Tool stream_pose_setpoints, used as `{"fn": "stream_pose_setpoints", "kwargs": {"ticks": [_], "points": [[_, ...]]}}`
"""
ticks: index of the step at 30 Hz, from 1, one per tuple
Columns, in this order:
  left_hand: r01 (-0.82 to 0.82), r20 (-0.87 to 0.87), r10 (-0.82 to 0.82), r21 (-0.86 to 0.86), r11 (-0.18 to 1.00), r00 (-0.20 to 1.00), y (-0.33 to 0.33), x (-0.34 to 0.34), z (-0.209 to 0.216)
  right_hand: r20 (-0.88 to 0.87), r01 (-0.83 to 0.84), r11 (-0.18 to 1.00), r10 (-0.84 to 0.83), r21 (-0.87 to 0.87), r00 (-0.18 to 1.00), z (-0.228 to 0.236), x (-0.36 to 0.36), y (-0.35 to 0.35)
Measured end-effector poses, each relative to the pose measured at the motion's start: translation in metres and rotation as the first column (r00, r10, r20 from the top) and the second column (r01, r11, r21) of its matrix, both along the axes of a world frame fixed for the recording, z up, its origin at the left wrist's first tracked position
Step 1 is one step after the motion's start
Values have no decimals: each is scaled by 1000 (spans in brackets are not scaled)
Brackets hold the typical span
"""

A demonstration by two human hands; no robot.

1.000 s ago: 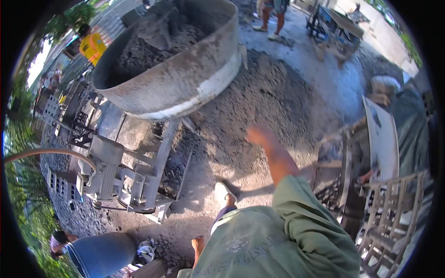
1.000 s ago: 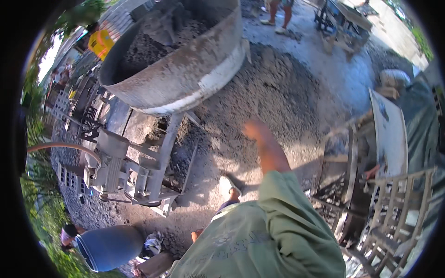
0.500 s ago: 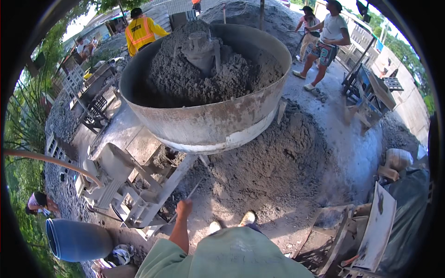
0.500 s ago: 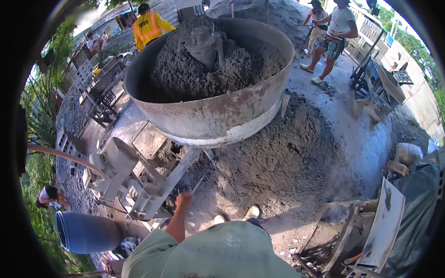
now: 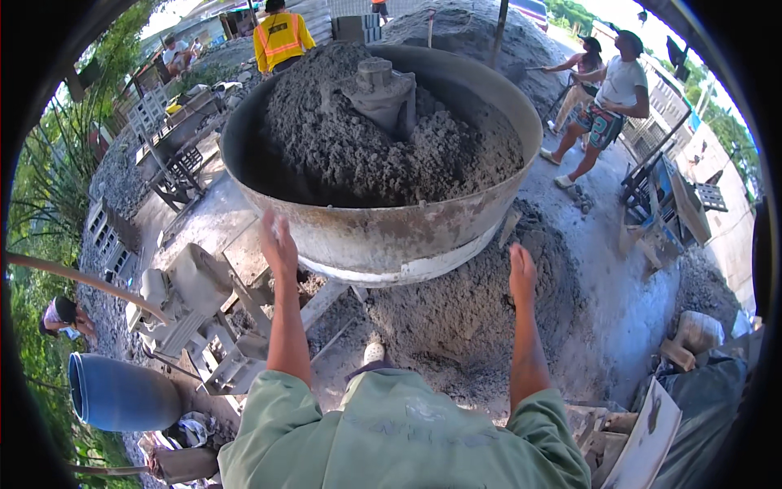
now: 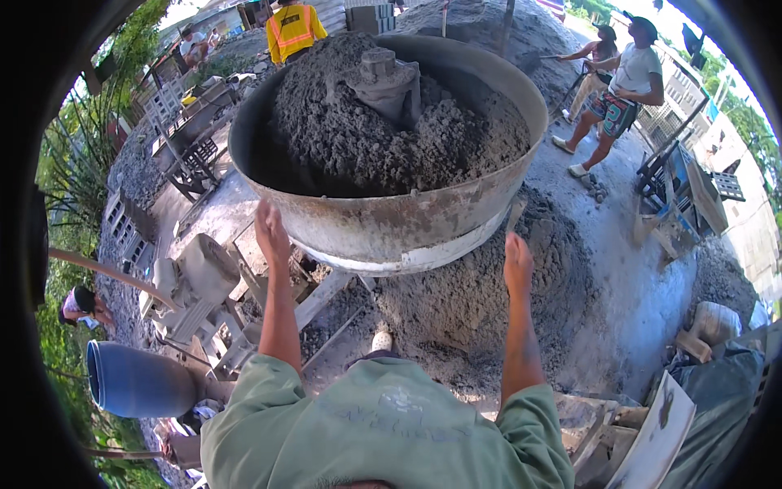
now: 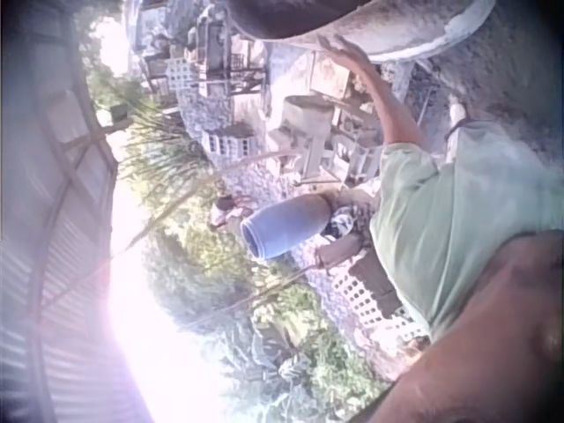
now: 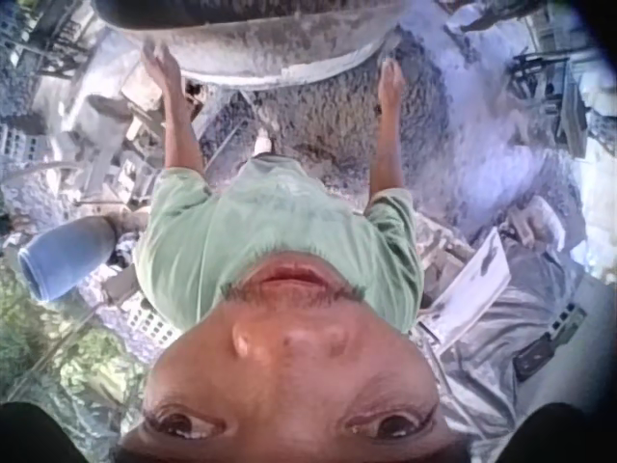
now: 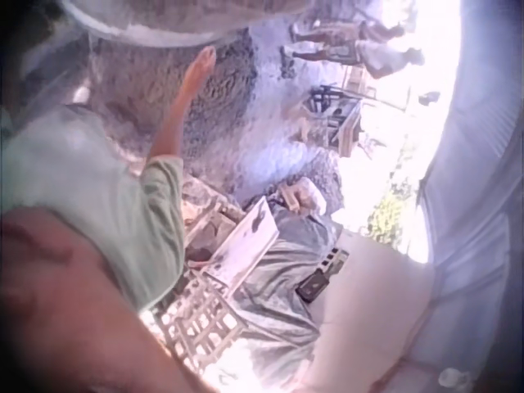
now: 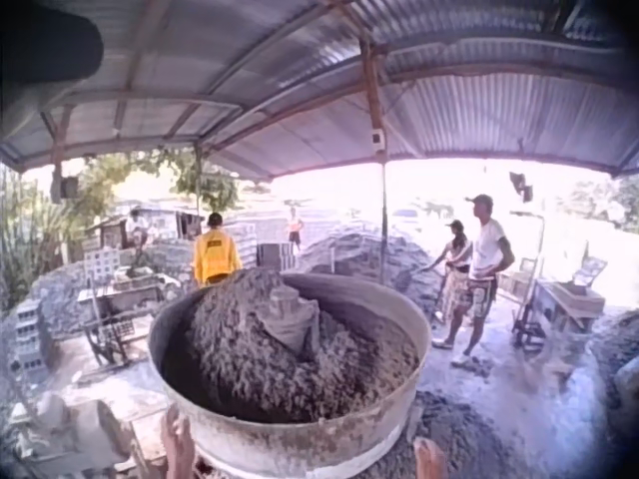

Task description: The person wipes their hands with a cloth, places it on cinder blocks, and approaches a running concrete mixer. They reach inside the mixer tub to feel and remove clumps from the concrete mixture by hand.

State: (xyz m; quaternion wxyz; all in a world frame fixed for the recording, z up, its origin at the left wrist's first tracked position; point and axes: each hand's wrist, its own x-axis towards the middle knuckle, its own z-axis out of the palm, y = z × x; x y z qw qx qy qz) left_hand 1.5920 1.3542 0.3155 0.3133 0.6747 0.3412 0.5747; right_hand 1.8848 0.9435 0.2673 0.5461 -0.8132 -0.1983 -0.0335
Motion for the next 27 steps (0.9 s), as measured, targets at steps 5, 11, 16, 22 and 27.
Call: {"fn": "stream_pose_setpoints", "kwargs": {"ticks": [5,11,16,22,27], "points": [[-86,-108,113,230,969,988,65,33,57,190,-90,985,62,146,980,76,48,106],[-188,-231,347,515,836,909,141,59,44,334,-51,998,63,-45,940,81,110,188],[-220,-126,306,452,865,944,157,73,19,278,264,948,-209,-179,938,58,114,218],[-216,-167,294,374,902,941,158,66,24,401,265,955,-193,-132,896,61,114,225],[-210,-112,259,329,921,959,156,70,20,405,305,945,-237,-113,883,53,115,215]]}}
